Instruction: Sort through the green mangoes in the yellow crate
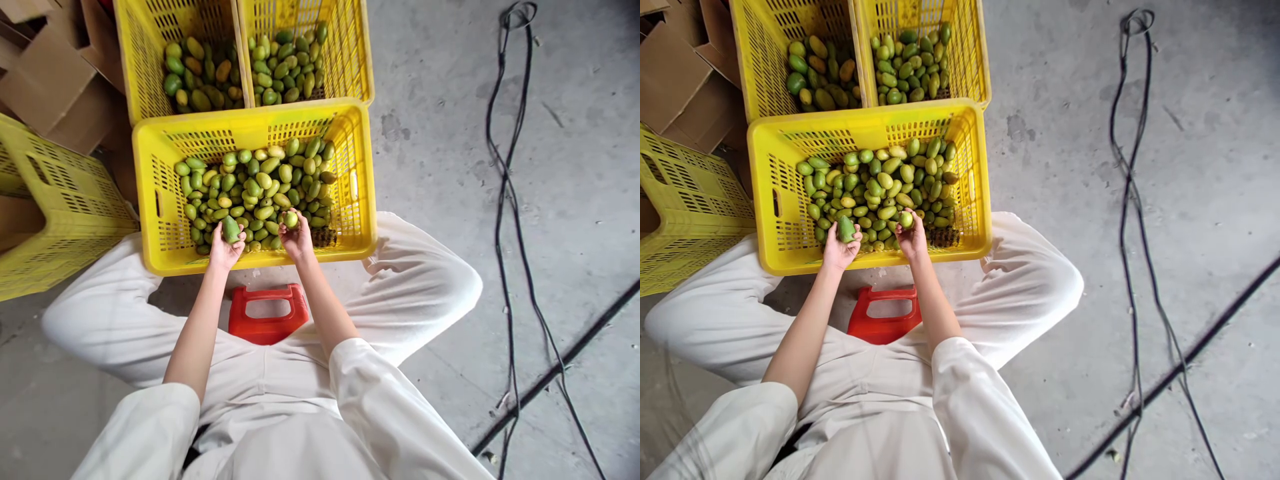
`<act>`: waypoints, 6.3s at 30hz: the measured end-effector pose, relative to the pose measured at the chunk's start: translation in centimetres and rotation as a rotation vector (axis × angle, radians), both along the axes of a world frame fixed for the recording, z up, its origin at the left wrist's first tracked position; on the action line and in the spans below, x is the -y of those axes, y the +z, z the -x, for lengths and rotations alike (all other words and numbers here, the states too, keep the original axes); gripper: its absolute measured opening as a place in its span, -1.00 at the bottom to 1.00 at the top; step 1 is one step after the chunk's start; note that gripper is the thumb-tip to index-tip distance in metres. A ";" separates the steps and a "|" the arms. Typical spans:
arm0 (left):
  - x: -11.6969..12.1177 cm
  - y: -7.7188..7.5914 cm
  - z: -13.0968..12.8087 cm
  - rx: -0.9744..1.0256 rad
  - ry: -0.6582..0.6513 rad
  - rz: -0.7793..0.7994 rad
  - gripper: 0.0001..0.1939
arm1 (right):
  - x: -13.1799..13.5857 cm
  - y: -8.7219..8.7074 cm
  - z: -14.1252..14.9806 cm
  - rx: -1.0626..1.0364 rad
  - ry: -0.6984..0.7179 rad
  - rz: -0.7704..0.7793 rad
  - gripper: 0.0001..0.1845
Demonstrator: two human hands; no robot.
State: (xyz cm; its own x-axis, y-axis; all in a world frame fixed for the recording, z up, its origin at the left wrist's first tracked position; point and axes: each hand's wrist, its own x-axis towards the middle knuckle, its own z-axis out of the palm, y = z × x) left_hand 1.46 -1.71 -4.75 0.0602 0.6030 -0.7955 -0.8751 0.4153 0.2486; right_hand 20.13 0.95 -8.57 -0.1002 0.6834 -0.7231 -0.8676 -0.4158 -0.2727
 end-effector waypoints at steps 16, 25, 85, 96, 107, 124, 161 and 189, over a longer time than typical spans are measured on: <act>0.6 -0.6 0.0 -0.036 -0.019 -0.072 -0.75 | 0.2 -0.2 0.0 -0.016 -0.028 0.003 -0.92; 0.9 -0.8 -0.4 -0.073 0.043 -0.057 -0.78 | 0.0 -0.8 0.5 0.018 -0.017 0.034 -0.82; 0.5 -0.1 -0.1 -0.012 -0.015 -0.046 -0.56 | -0.1 -1.0 0.4 0.056 -0.002 0.124 -0.77; 0.1 0.0 0.2 0.045 0.107 0.005 -0.50 | -0.2 -1.9 0.5 0.062 0.023 0.085 -0.71; -0.1 -0.8 0.0 -0.014 0.069 0.059 -0.53 | -0.1 -0.9 0.3 0.011 0.016 0.135 -0.75; -0.3 -0.4 -0.4 -0.049 0.033 0.064 -0.54 | -0.2 -1.0 0.2 0.017 0.094 0.092 -0.55; -0.2 -1.3 -0.6 -0.135 -0.003 0.109 -0.87 | -0.3 -0.2 0.2 -0.098 -0.062 0.103 -0.83; -0.3 -0.5 -0.2 -0.002 0.128 0.065 -0.65 | -0.1 0.0 -0.1 -0.130 0.098 0.061 -0.78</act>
State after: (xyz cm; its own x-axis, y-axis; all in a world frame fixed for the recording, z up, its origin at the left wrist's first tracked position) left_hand 1.61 -1.44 -5.26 -0.0153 0.5530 -0.8330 -0.9215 0.3156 0.2264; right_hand 20.19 1.01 -8.55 -0.2597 0.6206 -0.7399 -0.8481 -0.5129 -0.1325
